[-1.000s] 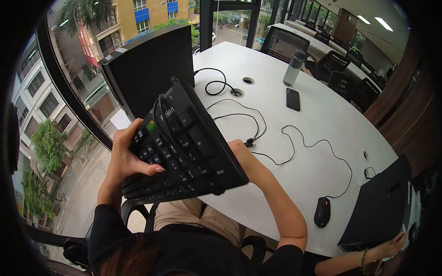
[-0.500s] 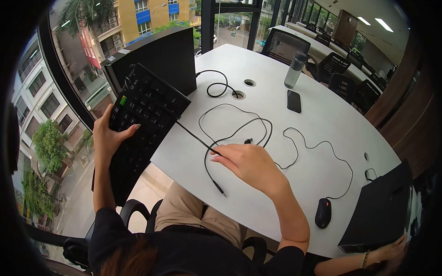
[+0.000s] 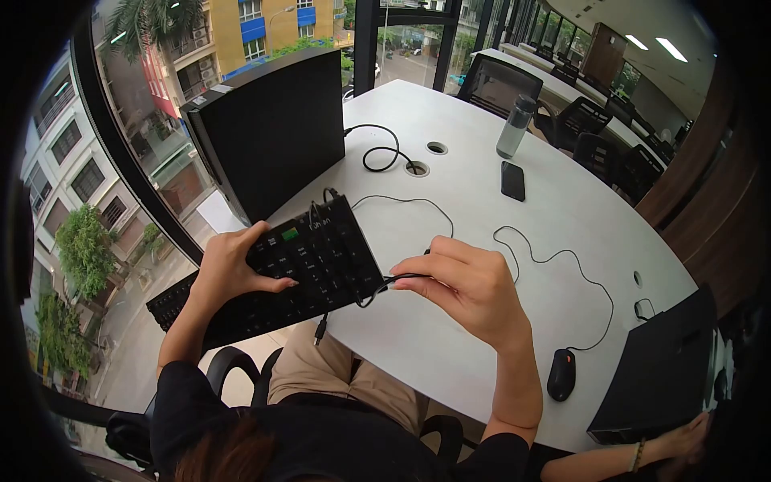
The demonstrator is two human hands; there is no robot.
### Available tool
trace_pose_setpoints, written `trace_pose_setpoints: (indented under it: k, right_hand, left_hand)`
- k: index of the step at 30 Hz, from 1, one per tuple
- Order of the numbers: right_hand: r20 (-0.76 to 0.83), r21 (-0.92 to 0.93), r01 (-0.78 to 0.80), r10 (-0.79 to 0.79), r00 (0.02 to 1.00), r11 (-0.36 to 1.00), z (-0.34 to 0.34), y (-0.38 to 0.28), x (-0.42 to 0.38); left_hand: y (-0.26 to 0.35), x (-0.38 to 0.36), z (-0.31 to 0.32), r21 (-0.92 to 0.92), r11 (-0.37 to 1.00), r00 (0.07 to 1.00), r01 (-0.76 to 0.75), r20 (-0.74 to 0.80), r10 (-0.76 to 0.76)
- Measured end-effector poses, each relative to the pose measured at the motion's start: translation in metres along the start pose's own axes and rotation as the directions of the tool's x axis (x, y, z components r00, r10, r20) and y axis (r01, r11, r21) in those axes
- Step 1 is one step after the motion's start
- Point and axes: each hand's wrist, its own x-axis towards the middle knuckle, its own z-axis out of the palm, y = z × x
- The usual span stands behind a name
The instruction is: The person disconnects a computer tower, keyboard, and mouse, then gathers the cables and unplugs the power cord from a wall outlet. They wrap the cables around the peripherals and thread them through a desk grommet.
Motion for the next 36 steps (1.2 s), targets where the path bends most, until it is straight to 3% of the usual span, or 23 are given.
trace_pose_setpoints:
  k: [5, 16, 21, 27, 30, 36]
  right_hand:
    - [-0.001, 0.098, -0.031, 0.031, 1.0, 0.995, 0.002, 0.004, 0.002]
    - [0.237, 0.284, -0.058, -0.012, 0.971, 0.957, 0.002, -0.002, 0.002]
    - [0.296, 0.449, -0.176, 0.04, 0.954, 0.876, 0.004, 0.009, 0.004]
    - [0.453, 0.637, -0.291, -0.041, 0.891, 0.714, 0.013, 0.028, 0.002]
    - [0.42, 0.665, -0.324, 0.023, 0.907, 0.673, 0.018, 0.03, 0.001]
    - [0.275, 0.582, -0.235, 0.085, 0.958, 0.779, 0.037, 0.024, 0.003]
  left_hand:
    - [0.033, -0.005, -0.004, -0.115, 0.979, 0.97, -0.166, 0.158, 0.183]
    - [0.059, -0.008, -0.005, -0.216, 0.892, 0.87, -0.396, 0.221, 0.44]
    - [0.06, -0.008, -0.006, -0.3, 0.879, 0.869, -0.372, 0.222, 0.443]
    - [0.065, -0.01, -0.008, -0.32, 0.854, 0.845, -0.411, 0.219, 0.489]
    - [0.063, -0.011, -0.009, -0.34, 0.852, 0.865, -0.397, 0.172, 0.472]
    - [0.055, -0.009, -0.016, -0.438, 0.848, 0.935, -0.298, 0.045, 0.352]
